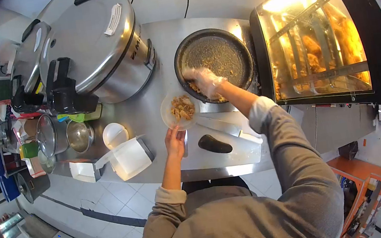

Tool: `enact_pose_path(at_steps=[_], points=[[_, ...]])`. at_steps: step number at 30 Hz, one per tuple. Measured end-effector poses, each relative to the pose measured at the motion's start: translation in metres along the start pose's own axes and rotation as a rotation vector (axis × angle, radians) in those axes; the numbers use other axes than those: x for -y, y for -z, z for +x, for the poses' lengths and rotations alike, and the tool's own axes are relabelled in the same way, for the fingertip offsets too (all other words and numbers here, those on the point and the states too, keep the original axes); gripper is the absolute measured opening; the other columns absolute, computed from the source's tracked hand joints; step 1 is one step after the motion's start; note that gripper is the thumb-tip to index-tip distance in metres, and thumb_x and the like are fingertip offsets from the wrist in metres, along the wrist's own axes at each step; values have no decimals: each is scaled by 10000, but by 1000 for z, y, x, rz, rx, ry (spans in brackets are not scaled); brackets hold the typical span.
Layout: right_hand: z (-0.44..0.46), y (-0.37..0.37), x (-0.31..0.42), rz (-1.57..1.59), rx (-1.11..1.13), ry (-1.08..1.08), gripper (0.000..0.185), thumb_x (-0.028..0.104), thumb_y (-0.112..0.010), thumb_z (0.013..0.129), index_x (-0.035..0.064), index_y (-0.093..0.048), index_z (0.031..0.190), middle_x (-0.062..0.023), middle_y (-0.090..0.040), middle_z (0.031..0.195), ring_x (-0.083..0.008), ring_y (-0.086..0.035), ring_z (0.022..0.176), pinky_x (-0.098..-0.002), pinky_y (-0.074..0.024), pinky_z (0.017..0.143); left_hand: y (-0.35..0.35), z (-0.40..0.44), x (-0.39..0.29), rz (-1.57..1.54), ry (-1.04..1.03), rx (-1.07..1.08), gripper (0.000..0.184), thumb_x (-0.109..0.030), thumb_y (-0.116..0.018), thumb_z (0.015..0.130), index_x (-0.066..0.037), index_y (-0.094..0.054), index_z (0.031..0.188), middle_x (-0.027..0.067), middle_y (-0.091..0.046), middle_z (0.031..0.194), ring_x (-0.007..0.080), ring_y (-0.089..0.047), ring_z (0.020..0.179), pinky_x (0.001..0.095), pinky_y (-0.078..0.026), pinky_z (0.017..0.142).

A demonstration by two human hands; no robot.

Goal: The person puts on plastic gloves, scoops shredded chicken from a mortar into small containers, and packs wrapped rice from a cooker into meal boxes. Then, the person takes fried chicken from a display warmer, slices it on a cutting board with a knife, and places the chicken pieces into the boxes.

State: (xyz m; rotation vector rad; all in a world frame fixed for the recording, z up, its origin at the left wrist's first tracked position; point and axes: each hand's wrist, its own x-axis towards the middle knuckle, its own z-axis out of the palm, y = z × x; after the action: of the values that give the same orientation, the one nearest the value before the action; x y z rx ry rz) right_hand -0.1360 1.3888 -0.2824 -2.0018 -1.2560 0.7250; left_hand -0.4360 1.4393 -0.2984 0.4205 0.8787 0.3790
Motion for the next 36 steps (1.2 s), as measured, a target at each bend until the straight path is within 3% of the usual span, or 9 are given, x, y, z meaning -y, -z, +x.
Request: enact_pose_path(at_steps=[3, 8, 11, 13, 16, 22, 25, 30, 36], points=[[-41, 39, 43, 698, 84, -349, 286, 61, -562, 921, 33, -640, 1195, -102, -662, 1179, -197, -621, 1058, -295, -469, 960, -6, -5, 0, -11, 9, -44, 384, -112, -637, 892, -42, -525, 1253, 84, -599, 1135, 190, -598, 1042, 323, -516, 923], [-79, 17, -89, 909, -278, -377, 332, 143, -629, 894, 17, -622, 1201, -109, -644, 1208, -188, -534, 1188, -358, -386, 1056, 2, -6, 0, -33, 21, -6, 381, -107, -623, 897, -38, -514, 1255, 95, -584, 1152, 190, -597, 1043, 320, -528, 914], [-104, -11, -27, -394, -353, -210, 430, 83, -549, 838, 7, -556, 1261, -202, -575, 1280, -331, -460, 1292, -475, -340, 1082, 3, -2, 0, -63, 7, -7, 371, -108, -618, 899, -36, -516, 1248, 97, -581, 1153, 194, -594, 1048, 322, -529, 916], [-96, -35, 12, -473, -480, -280, 470, 9, -495, 810, 13, -531, 1279, -232, -529, 1320, -366, -455, 1288, -447, -364, 1064, 7, -5, 2, -54, 1, -19, 369, -112, -618, 898, -35, -518, 1245, 94, -579, 1156, 197, -592, 1052, 324, -528, 920], [-71, -24, 49, 398, -462, -466, 397, 98, -475, 869, 58, -549, 1258, -190, -489, 1371, -339, -405, 1325, -444, -356, 1068, 1, -4, 0, -19, -14, -28, 372, -117, -619, 896, -35, -520, 1245, 86, -575, 1163, 199, -588, 1057, 328, -523, 927], [-50, -18, 54, -423, -361, 64, 353, 278, -485, 941, 101, -595, 1226, -171, -553, 1275, -352, -504, 1194, -436, -384, 1042, -3, -7, 1, -21, -11, -57, 366, -128, -622, 892, -44, -530, 1236, 75, -574, 1169, 201, -572, 1071, 336, -497, 949], [-56, -24, 56, -383, -197, -87, 355, 290, -479, 943, 88, -610, 1205, -184, -544, 1265, -348, -481, 1219, -454, -386, 1033, 1, -3, 3, -14, -16, -34, 354, -132, -628, 889, -46, -537, 1220, 79, -575, 1166, 201, -569, 1074, 337, -490, 956], [-70, -19, 25, -734, 43, -10, 274, 265, -536, 893, 27, -663, 841, -206, -674, 894, -377, -656, 831, -426, -535, 716, 0, -6, 2, 12, -7, -39, 343, -129, -629, 886, -46, -537, 1206, 78, -582, 1140, 202, -575, 1067, 340, -493, 961], [-59, 13, 42, -275, -116, -82, 329, 285, -539, 883, -5, -638, 763, -249, -633, 748, -403, -645, 729, -470, -517, 690, -3, -9, 2, 3, -7, -31, 354, -118, -617, 890, -43, -518, 1222, 77, -586, 1120, 206, -582, 1058, 348, -495, 966]])
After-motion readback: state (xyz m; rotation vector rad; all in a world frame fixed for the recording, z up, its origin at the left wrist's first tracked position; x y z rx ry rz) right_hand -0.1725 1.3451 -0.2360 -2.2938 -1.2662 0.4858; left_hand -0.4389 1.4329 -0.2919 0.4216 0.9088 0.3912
